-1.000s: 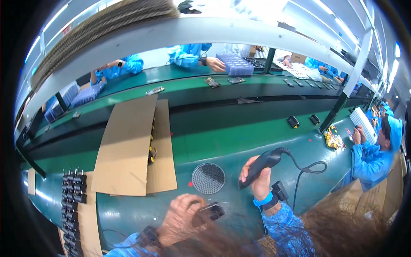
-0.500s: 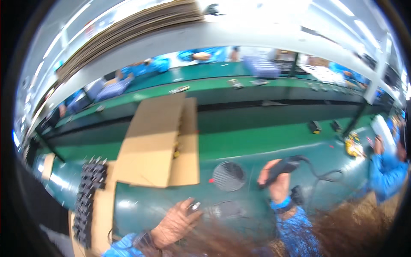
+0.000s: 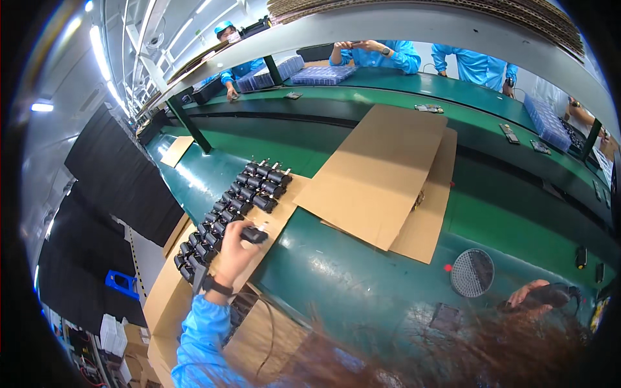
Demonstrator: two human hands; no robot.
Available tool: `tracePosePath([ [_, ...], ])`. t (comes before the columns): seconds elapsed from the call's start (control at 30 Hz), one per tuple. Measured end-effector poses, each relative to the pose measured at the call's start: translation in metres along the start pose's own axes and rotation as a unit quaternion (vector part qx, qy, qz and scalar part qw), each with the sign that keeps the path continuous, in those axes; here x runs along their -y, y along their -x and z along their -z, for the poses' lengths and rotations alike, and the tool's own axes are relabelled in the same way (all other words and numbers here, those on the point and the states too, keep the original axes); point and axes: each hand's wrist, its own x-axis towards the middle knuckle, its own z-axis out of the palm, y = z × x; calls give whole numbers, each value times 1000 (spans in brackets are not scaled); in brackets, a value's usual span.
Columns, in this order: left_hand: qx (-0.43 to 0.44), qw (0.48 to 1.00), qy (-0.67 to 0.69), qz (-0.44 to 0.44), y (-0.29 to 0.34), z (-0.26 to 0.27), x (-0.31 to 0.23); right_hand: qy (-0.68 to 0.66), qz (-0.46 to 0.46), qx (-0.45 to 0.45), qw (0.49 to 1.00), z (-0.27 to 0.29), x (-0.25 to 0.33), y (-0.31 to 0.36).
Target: Assembling electronic components using a power screwdriver on a factory assembly line.
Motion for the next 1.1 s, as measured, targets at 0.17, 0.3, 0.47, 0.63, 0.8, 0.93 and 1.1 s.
tracePosePath([
  [0.17,-8,996,-93,-3,-21,-16,46,-68,-8,10,998,18,-9,-4],
  [0.3,-33,996,-70,-37,-43,-35,46,-79,-7,5,997,25,-7,-5],
  [0.47,-75,985,-130,-81,-59,-50,17,-99,-20,-43,994,11,-11,0],
  [0.63,12,965,-5,-262,-71,-89,-115,-52,-25,-56,997,-1,-1,0],
  [0.8,113,877,-69,-462,-79,-157,-254,-50,-33,-68,996,1,4,5],
  [0.93,121,774,-251,-569,-96,-221,-283,-38,-29,-62,997,-4,2,8],
  [1.1,181,729,-335,-569,-105,-240,-291,-93,-32,-34,995,-10,0,10],
])
